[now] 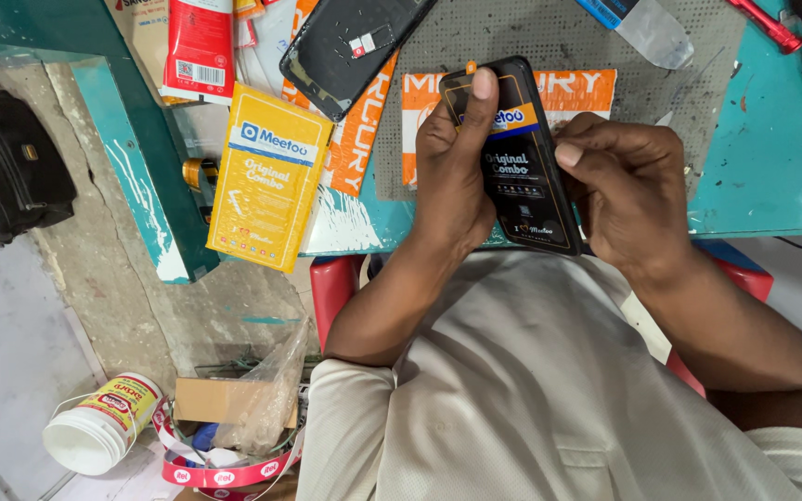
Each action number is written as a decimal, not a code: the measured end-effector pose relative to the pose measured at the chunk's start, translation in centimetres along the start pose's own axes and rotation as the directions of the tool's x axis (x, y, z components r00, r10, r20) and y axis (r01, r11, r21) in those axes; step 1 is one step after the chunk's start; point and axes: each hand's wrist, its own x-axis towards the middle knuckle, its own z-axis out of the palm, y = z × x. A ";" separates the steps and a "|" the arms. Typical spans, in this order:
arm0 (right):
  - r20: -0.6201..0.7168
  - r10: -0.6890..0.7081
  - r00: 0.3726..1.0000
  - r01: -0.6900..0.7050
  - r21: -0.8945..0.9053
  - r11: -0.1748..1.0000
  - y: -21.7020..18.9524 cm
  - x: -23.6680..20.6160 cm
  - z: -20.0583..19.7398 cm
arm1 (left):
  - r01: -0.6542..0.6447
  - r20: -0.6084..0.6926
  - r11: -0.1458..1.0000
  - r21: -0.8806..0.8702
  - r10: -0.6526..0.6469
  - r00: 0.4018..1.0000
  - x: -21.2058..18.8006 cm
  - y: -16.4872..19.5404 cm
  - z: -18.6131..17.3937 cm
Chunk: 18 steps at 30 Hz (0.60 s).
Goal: The person works at a repair bench on a Samsung smartphone, peeling the broken display off the frame and handling the flex cable of the old screen. They align a new replacement display onto the phone body, press it into place, then power the phone on and tap and swipe the screen to test it.
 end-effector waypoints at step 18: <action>0.016 -0.009 1.000 0.008 0.031 0.999 0.3 -0.2 -0.2 | -0.018 -0.020 0.998 0.065 0.019 1.000 0.0 -0.4 0.2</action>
